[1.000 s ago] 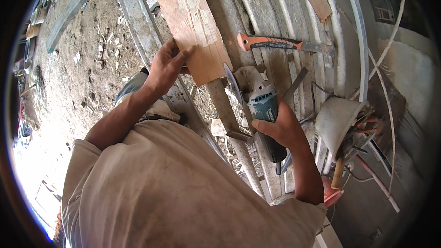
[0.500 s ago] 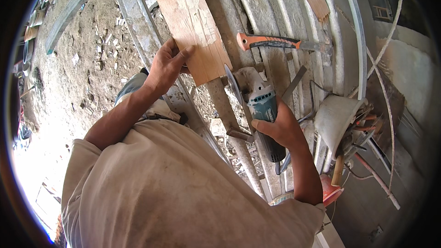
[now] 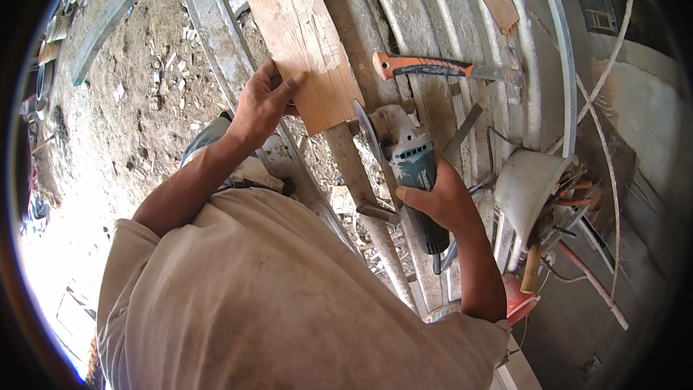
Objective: The person measures and marks a wooden plank with a ruler and pencil, then uses an angle grinder to cut the plank into smaller pieces. The person repeats the measuring, marking, and cutting process on the same plank multiple times.
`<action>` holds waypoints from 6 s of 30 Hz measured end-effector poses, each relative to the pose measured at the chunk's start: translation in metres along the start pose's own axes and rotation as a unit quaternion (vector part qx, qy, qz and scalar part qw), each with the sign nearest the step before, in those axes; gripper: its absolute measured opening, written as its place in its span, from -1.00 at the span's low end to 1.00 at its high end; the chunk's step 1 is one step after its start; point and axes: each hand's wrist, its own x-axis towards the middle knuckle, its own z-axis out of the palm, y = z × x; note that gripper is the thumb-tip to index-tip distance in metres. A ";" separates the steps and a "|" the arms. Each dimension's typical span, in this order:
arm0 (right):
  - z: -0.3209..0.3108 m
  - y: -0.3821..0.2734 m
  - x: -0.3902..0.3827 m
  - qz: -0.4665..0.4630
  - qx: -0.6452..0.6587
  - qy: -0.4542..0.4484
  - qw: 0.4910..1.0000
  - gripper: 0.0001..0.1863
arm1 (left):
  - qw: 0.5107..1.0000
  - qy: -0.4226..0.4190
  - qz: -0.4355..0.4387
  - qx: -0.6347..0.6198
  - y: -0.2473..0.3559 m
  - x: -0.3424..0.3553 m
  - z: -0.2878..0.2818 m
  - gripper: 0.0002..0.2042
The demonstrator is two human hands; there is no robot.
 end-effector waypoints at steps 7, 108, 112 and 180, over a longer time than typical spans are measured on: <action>-0.002 0.003 0.004 -0.007 -0.001 -0.004 1.000 -0.21 | 1.000 0.003 -0.006 -0.012 0.008 -0.004 0.002 -0.55; 0.011 -0.076 0.039 -0.024 -0.007 -0.026 0.999 -0.31 | 0.994 -0.013 -0.072 -0.078 0.011 -0.003 -0.001 -0.59; 0.013 -0.079 0.043 -0.027 -0.001 -0.024 0.999 -0.31 | 0.994 -0.011 -0.071 -0.088 0.012 -0.004 -0.001 -0.58; 0.021 -0.124 0.096 -0.035 -0.046 0.007 0.998 -0.39 | 0.995 0.000 -0.083 -0.047 0.013 -0.003 -0.004 -0.61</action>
